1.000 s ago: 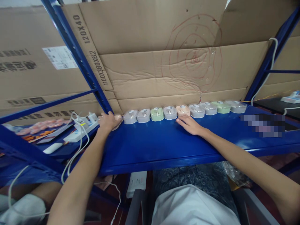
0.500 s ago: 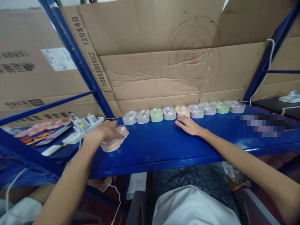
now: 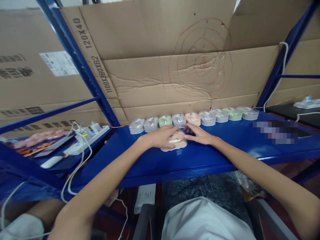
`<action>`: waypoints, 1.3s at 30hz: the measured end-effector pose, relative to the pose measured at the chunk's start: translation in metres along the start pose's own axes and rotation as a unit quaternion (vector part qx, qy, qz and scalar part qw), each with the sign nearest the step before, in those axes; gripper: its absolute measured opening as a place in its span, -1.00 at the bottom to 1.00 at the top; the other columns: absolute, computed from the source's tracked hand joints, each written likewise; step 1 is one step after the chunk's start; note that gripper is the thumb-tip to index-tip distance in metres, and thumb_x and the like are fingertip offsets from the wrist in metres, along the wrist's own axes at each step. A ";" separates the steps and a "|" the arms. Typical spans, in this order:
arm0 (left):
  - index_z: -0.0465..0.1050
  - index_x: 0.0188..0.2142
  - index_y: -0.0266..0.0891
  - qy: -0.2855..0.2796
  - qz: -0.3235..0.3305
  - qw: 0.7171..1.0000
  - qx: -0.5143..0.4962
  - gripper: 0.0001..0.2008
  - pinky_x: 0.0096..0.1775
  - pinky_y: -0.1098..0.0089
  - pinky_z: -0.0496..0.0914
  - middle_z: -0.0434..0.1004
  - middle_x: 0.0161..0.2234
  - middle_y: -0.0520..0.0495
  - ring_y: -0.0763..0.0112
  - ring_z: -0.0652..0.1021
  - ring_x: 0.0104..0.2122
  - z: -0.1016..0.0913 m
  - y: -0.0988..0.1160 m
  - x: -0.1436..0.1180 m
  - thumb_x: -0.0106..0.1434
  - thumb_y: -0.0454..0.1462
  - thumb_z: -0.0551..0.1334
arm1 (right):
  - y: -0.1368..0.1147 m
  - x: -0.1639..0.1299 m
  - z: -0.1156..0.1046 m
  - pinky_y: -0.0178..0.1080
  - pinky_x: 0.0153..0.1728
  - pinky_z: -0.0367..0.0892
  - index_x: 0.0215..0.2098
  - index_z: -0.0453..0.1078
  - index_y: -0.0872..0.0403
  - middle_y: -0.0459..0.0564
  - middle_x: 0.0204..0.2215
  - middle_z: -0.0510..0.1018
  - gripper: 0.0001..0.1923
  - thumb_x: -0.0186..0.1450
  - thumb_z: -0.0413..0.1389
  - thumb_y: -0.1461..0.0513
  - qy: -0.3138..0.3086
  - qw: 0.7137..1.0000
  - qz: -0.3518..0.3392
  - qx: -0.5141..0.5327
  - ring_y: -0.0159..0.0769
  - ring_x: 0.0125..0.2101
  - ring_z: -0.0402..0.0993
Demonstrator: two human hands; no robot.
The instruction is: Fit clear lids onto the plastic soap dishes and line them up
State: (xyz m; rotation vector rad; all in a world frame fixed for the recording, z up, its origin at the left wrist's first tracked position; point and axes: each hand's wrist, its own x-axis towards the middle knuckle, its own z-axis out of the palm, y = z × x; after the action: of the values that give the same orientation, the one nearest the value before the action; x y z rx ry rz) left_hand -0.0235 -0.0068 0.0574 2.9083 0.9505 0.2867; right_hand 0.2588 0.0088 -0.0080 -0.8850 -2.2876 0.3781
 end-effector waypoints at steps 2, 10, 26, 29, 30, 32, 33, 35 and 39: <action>0.40 0.32 -0.09 0.034 0.061 0.997 -0.045 -0.31 0.25 0.05 0.40 0.53 0.27 -0.23 -0.09 0.53 0.24 0.014 0.005 0.016 0.23 -0.06 0.41 | -0.002 0.000 -0.001 0.14 0.15 0.50 0.36 0.34 0.01 0.23 0.20 0.59 -0.24 0.38 0.26 -0.21 0.003 1.000 -0.019 0.004 0.10 0.12 0.59; 0.30 0.35 -0.06 0.165 0.075 0.976 -0.125 -0.25 0.34 -0.13 0.33 0.40 0.36 -0.26 -0.11 0.44 0.33 0.064 0.006 0.029 0.26 -0.01 0.48 | -0.001 -0.001 -0.001 0.17 0.23 0.45 0.33 0.38 -0.01 0.21 0.23 0.60 -0.11 0.17 0.45 -0.17 0.022 1.000 -0.022 0.003 0.15 0.19 0.58; 0.34 0.34 -0.10 0.132 0.035 0.954 -0.267 -0.08 0.32 -0.09 0.35 0.46 0.35 -0.26 -0.12 0.48 0.33 0.058 -0.010 0.024 0.07 0.01 0.62 | 0.004 -0.001 0.003 0.23 0.16 0.51 0.30 0.46 0.04 0.23 0.17 0.64 -0.08 0.12 0.47 -0.20 0.024 0.999 0.013 -0.027 0.21 0.14 0.61; 0.35 0.33 -0.10 0.130 0.031 0.957 -0.257 -0.07 0.29 -0.09 0.39 0.49 0.33 -0.25 -0.13 0.51 0.30 0.054 -0.008 0.024 0.04 0.00 0.63 | 0.004 -0.001 0.002 0.22 0.15 0.52 0.30 0.47 0.02 0.21 0.15 0.65 -0.08 0.11 0.48 -0.20 0.020 1.000 0.012 -0.022 0.20 0.13 0.62; 0.35 0.33 -0.10 0.129 0.029 0.959 -0.252 -0.06 0.29 -0.09 0.39 0.50 0.32 -0.25 -0.14 0.52 0.30 0.053 -0.007 0.024 0.03 0.00 0.64 | 0.004 -0.001 0.002 0.22 0.15 0.52 0.29 0.47 0.02 0.21 0.15 0.65 -0.09 0.11 0.48 -0.20 0.019 1.000 0.014 -0.020 0.21 0.13 0.62; 0.35 0.32 -0.10 0.128 0.029 0.961 -0.243 -0.06 0.28 -0.10 0.39 0.52 0.30 -0.25 -0.14 0.52 0.28 0.052 -0.007 0.024 0.02 0.00 0.64 | 0.005 -0.001 0.002 0.22 0.16 0.51 0.29 0.48 0.02 0.21 0.17 0.65 -0.10 0.11 0.48 -0.20 0.020 1.000 0.019 -0.013 0.21 0.14 0.61; 0.35 0.32 -0.10 0.127 0.029 0.962 -0.241 -0.06 0.28 -0.11 0.39 0.52 0.30 -0.25 -0.15 0.53 0.28 0.051 -0.006 0.024 0.03 0.01 0.64 | 0.005 0.000 0.002 0.22 0.18 0.50 0.29 0.48 0.02 0.21 0.18 0.64 -0.11 0.12 0.48 -0.19 0.019 1.000 0.022 -0.007 0.21 0.15 0.61; 0.34 0.33 -0.09 0.124 0.026 0.963 -0.239 -0.05 0.28 -0.13 0.39 0.50 0.31 -0.26 -0.17 0.52 0.28 0.050 -0.006 0.025 0.03 0.02 0.63 | 0.005 0.000 0.001 0.22 0.21 0.48 0.28 0.49 0.03 0.20 0.20 0.63 -0.14 0.14 0.48 -0.17 0.017 0.999 0.030 0.013 0.20 0.17 0.59; 0.21 0.43 -0.08 0.104 0.008 0.962 -0.253 0.12 0.31 -0.19 0.35 0.38 0.39 -0.29 -0.25 0.45 0.34 0.049 -0.005 0.024 -0.01 0.06 0.64 | 0.006 0.002 -0.001 0.22 0.24 0.45 0.24 0.52 0.06 0.19 0.18 0.63 -0.17 0.13 0.48 -0.16 0.010 0.996 0.063 0.059 0.20 0.18 0.58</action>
State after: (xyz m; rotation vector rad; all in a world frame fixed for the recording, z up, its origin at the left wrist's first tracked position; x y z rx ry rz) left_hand 0.0024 0.0112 0.0122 2.4468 0.7370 0.7312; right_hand 0.2612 0.0141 -0.0091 -0.9694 -2.1723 0.5518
